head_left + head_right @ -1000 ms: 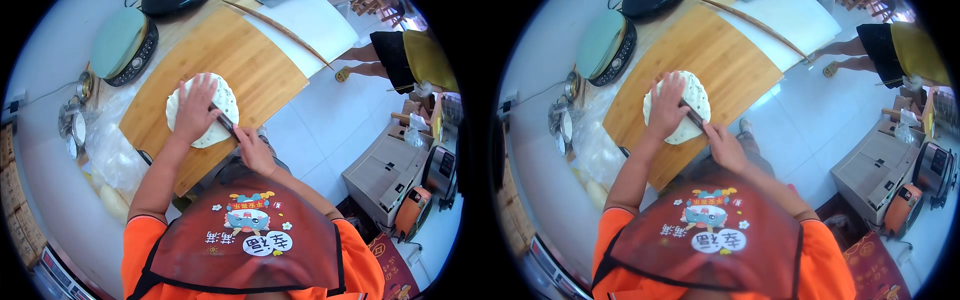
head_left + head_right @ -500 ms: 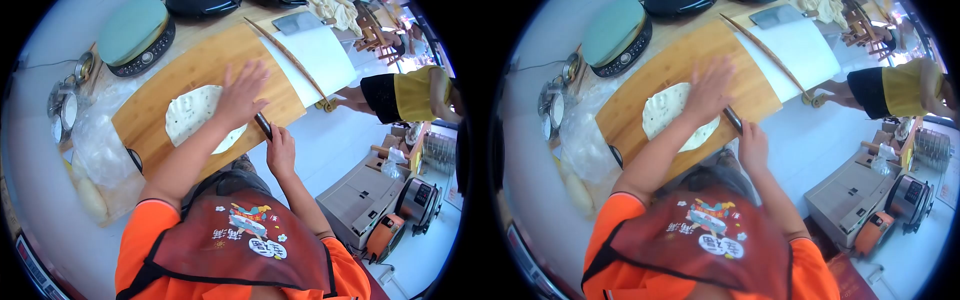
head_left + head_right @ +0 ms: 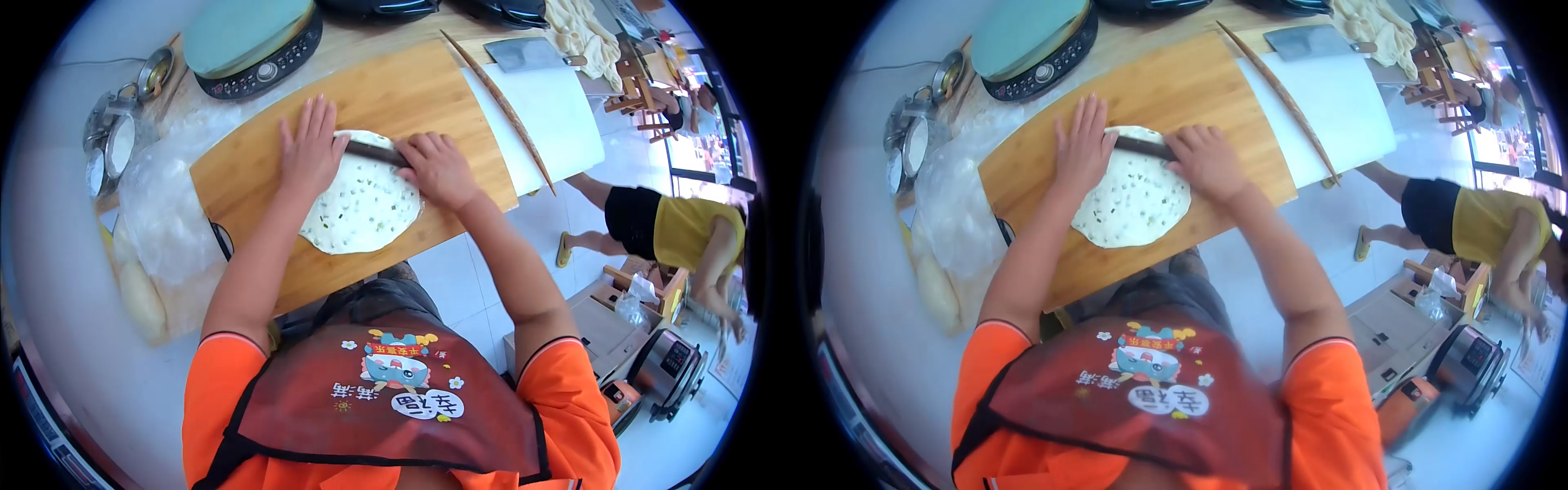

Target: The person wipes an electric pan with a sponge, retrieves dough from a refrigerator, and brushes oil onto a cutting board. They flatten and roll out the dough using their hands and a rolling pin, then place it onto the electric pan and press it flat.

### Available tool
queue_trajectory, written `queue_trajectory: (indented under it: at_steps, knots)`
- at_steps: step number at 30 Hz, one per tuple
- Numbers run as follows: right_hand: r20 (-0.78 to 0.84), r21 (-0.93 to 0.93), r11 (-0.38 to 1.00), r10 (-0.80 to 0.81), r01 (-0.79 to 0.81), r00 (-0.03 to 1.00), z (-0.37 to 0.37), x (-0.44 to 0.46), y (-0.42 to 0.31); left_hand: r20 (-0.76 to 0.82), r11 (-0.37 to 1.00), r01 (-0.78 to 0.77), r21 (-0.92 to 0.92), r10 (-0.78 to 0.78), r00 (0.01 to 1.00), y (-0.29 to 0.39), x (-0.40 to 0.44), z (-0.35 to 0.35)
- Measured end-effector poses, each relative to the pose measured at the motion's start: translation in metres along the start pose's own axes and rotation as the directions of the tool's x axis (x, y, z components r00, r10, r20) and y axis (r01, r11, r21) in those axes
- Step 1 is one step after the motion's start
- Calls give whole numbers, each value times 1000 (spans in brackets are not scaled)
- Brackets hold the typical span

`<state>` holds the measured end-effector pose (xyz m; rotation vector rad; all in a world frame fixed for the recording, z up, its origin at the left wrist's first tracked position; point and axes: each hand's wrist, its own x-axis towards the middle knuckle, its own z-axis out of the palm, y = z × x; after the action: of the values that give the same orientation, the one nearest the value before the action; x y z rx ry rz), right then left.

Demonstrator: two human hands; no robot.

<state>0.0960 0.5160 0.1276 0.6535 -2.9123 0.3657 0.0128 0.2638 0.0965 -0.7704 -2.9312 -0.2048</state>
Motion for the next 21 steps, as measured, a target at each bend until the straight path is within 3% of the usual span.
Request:
queue_trajectory:
  at_steps: [4,7,10,14,16,21]
  knots:
    - [19,-34,997,-74,74,997,5,22,29,-56,995,-4,102,10,998,-5,50,12]
    - [-67,8,996,-85,86,994,-12,24,31,-109,994,-73,87,82,991,-3,67,-11]
    - [-172,34,998,-45,52,984,-18,4,16,-246,968,-240,-71,216,945,2,59,-30]
    - [-95,42,998,58,-54,994,1,-57,-36,-77,947,-316,-49,312,947,14,-10,-22]
    - [-88,50,992,118,-114,989,9,-85,-70,45,933,-307,-189,321,946,15,-62,-20]
    - [11,118,948,297,-297,955,10,-132,-141,204,924,-322,-208,363,909,3,-158,-56]
